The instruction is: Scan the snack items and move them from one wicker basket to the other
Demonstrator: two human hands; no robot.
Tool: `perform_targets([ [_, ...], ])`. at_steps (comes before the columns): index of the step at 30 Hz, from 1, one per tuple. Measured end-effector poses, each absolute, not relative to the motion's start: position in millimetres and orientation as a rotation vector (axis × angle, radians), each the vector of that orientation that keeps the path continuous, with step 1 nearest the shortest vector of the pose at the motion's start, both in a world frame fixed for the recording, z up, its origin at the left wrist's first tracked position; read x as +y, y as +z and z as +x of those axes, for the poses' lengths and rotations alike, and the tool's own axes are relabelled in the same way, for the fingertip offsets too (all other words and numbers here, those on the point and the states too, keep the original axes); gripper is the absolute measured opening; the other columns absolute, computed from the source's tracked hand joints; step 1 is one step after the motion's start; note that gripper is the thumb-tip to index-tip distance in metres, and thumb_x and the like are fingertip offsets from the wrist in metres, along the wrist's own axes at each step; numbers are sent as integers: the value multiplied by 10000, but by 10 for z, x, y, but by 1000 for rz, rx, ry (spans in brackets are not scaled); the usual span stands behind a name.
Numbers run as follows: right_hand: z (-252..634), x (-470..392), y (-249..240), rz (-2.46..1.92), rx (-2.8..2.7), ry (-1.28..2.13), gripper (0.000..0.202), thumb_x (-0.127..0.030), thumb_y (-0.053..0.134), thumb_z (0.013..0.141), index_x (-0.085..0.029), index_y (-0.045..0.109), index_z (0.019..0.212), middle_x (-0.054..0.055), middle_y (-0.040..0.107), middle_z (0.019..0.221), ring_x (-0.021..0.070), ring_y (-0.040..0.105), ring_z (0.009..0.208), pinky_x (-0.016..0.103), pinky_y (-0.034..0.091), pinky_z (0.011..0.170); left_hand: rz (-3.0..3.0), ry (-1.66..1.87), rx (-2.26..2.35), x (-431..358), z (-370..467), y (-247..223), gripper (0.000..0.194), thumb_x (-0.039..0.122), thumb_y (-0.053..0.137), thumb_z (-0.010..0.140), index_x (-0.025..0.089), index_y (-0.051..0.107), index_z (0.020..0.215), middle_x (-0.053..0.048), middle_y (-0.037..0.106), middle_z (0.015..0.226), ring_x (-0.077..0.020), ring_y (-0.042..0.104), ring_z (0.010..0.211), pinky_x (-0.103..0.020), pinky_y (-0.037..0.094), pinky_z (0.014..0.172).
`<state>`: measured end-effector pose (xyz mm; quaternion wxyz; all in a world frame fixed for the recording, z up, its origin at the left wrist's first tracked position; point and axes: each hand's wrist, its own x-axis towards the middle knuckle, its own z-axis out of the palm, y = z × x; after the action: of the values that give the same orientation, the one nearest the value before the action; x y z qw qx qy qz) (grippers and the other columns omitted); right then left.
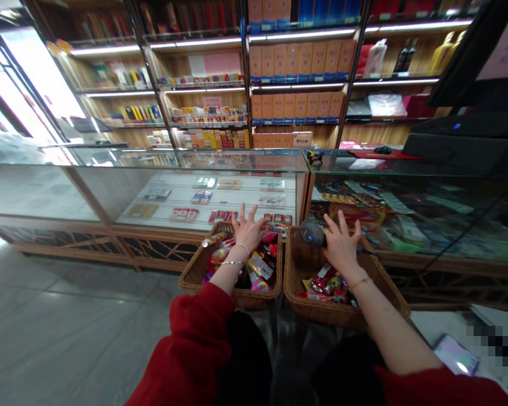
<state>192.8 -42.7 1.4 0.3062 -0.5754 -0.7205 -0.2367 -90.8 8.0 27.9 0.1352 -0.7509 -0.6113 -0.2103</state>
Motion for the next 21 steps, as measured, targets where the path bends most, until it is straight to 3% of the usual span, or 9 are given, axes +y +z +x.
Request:
perform_targets([
  [10,1953,-429,-17,-1548,-1920,-653,367,-138,575,708,-195,726,1037,93,551,1519,365,226,1531,743,81,1182,-2417,-301,-1645,-4,-1344,360,421,320,806,806,465,731,1194,17,297,1687,-439,21,1570,-737,48,1196],
  [16,1949,-422,-26,-1544,-1918,-626,330,-133,567,710,-202,738,984,87,562,1510,369,235,1526,737,76,1184,-2444,-264,-1660,-7,-1338,351,730,392,849,765,488,550,1424,-26,256,1703,-444,23,1568,-736,72,1194],
  [21,1962,-432,-19,-1571,-1911,-624,331,-137,563,713,-199,736,989,83,556,1516,366,250,1521,735,104,1182,-2383,-374,-1720,22,-1223,336,683,499,763,833,454,514,1468,-40,264,1699,-428,37,1573,-720,78,1205],
])
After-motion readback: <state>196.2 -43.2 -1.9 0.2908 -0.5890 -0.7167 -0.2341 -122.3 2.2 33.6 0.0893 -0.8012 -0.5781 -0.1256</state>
